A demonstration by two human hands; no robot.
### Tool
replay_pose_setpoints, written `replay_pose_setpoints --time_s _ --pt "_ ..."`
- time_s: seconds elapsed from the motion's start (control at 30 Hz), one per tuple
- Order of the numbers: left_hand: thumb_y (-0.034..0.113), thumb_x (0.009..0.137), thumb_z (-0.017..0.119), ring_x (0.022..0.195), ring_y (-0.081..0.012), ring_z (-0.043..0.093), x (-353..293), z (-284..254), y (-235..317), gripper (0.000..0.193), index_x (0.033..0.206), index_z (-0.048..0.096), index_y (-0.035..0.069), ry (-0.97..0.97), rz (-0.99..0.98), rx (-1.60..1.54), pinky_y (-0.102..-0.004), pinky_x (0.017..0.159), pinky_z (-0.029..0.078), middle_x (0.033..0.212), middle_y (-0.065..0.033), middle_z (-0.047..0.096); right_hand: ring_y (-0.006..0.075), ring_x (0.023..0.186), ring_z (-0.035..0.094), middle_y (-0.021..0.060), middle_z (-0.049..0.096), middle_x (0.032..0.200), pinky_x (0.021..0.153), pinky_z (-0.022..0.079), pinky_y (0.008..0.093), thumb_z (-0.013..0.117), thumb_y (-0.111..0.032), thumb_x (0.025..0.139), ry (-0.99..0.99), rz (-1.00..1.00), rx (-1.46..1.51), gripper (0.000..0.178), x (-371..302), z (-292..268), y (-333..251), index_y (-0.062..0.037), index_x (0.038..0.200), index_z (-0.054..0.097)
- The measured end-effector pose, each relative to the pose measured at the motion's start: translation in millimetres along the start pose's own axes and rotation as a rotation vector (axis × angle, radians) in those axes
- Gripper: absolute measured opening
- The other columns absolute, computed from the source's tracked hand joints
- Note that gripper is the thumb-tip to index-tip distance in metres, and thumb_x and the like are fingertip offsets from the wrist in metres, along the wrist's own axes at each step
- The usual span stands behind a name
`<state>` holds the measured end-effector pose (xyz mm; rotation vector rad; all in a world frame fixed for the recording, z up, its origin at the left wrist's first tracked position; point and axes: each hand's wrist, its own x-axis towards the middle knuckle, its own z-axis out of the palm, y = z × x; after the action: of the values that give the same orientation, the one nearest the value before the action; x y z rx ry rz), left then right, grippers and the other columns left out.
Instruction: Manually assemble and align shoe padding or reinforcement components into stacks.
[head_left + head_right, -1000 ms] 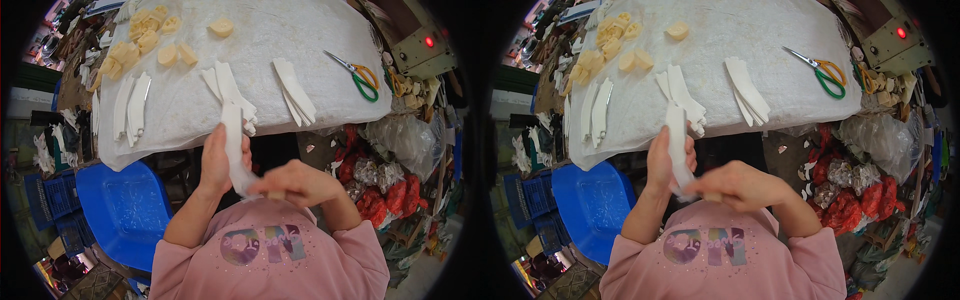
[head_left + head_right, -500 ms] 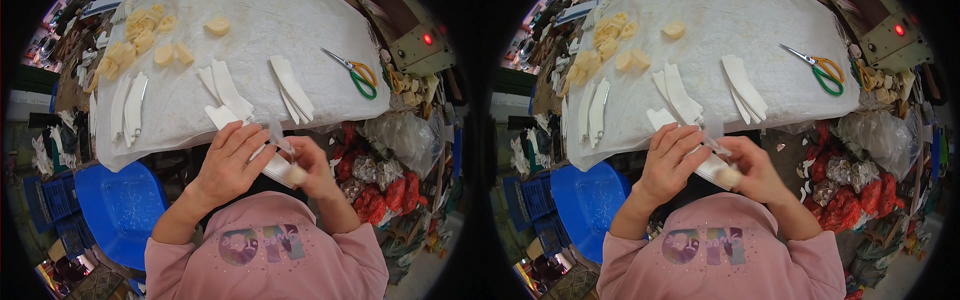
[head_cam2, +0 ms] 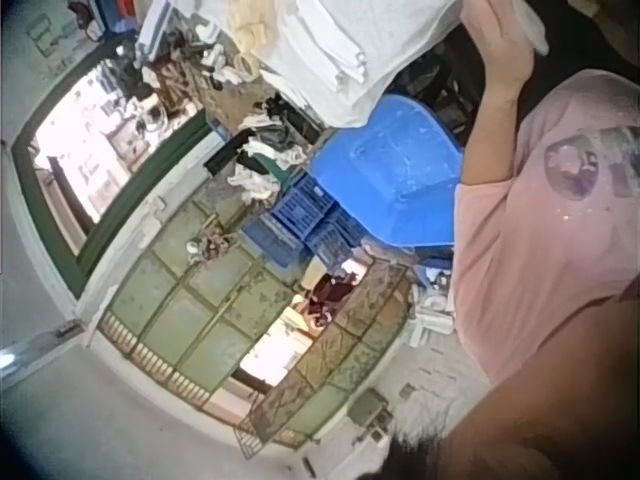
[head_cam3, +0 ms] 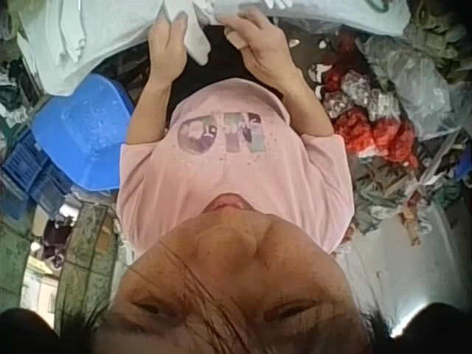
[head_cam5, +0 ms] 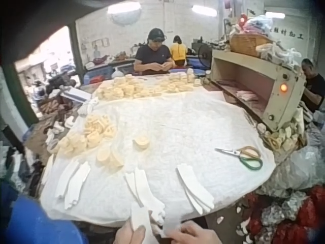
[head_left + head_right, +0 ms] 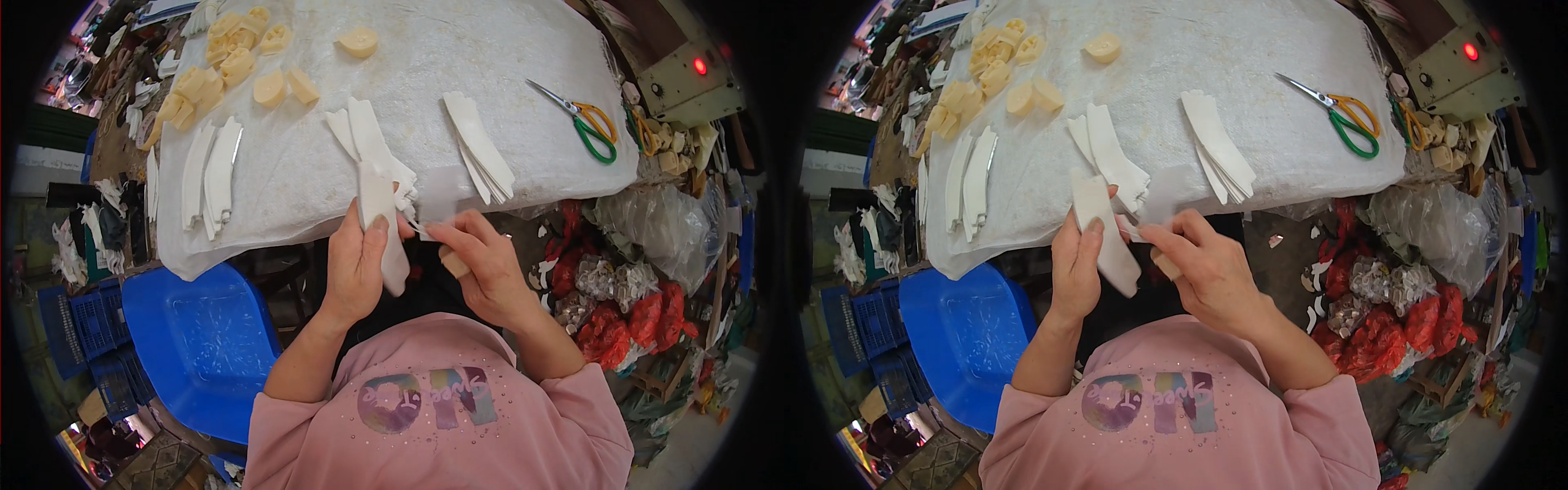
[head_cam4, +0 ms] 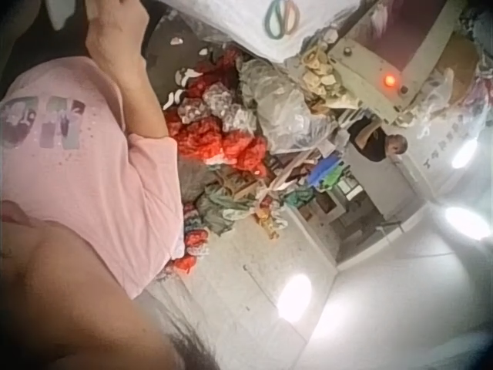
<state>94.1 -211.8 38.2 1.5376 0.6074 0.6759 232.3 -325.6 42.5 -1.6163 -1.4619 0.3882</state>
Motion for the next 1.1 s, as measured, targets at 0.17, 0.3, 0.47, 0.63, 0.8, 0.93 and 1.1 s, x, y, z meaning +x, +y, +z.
replay_pose_setpoints --time_s 0.17,0.3,0.47,0.63,0.8,0.93,1.1 --pt "0.02 0.093 0.036 0.062 -0.0157 0.057 -8 7 0 0.036 0.12 0.042 -0.003 -0.157 -0.028 0.057 -0.0268 0.059 0.046 0.074 -0.0087 0.059 0.0198 0.065 0.06 0.0044 0.056 0.084 0.052 0.048 0.0318 0.063 0.002 0.063 -0.057 -0.058 -0.24 0.043 13 -1 -9 -0.0097 0.105 0.059" --pt "0.017 0.094 0.036 0.065 -0.0144 0.056 -10 18 -3 0.034 0.122 0.041 -0.002 -0.18 -0.032 -0.006 -0.0263 0.06 0.045 0.073 -0.0061 0.057 0.0209 0.063 0.06 0.006 0.055 0.081 0.052 0.049 0.0309 0.06 0.003 0.066 0.002 -0.069 -0.092 0.036 15 6 -4 -0.0073 0.101 0.058" --pt "0.027 0.096 0.034 0.062 -0.0105 0.051 -13 18 -12 0.037 0.12 0.045 0.0 -0.108 -0.173 -0.448 -0.0235 0.058 0.042 0.07 -0.003 0.053 0.0226 0.063 0.061 0.0103 0.057 0.077 0.055 0.049 0.0299 0.057 0.002 0.073 -0.054 0.13 0.562 0.031 11 1 4 -0.0049 0.103 0.058" --pt "0.037 0.096 0.033 0.054 -0.0112 0.04 9 -13 -5 0.04 0.117 0.044 0.004 0.156 -0.373 -0.844 -0.025 0.047 0.034 0.065 -0.0009 0.044 0.0307 0.08 0.063 0.0148 0.064 0.094 0.071 0.05 0.0368 0.053 -0.009 0.081 -0.799 -0.122 0.619 0.034 -3 -39 5 -0.0094 0.114 0.058" --pt "0.031 0.096 0.033 0.059 -0.0115 0.042 22 -42 29 0.036 0.116 0.044 0.003 0.365 -0.02 -0.633 -0.0258 0.053 0.036 0.069 -0.0041 0.047 0.0284 0.082 0.063 0.0126 0.063 0.095 0.068 0.05 0.0375 0.053 -0.01 0.083 -1.155 0.446 -0.504 0.03 -33 -51 33 -0.0105 0.112 0.058" --pt "0.028 0.094 0.035 0.078 -0.0217 0.054 3 -19 26 0.037 0.113 0.048 -0.001 -0.638 -0.054 0.018 -0.0326 0.07 0.044 0.085 -0.0099 0.052 0.0106 0.05 0.037 0.0003 0.041 0.068 0.05 0.034 0.0232 0.053 -0.013 0.088 0.169 0.668 1.066 0.042 -69 -44 35 -0.0152 0.128 0.041" --pt "0.016 0.09 0.04 0.086 -0.0347 0.052 -10 59 5 0.027 0.108 0.048 -0.002 -1.072 -0.265 0.011 -0.0395 0.078 0.043 0.092 -0.0169 0.049 0.0119 0.06 0.039 0.0015 0.038 0.068 0.063 0.035 0.0311 0.052 -0.019 0.09 0.491 0.41 1.43 0.029 -59 -9 15 -0.0158 0.117 0.044"
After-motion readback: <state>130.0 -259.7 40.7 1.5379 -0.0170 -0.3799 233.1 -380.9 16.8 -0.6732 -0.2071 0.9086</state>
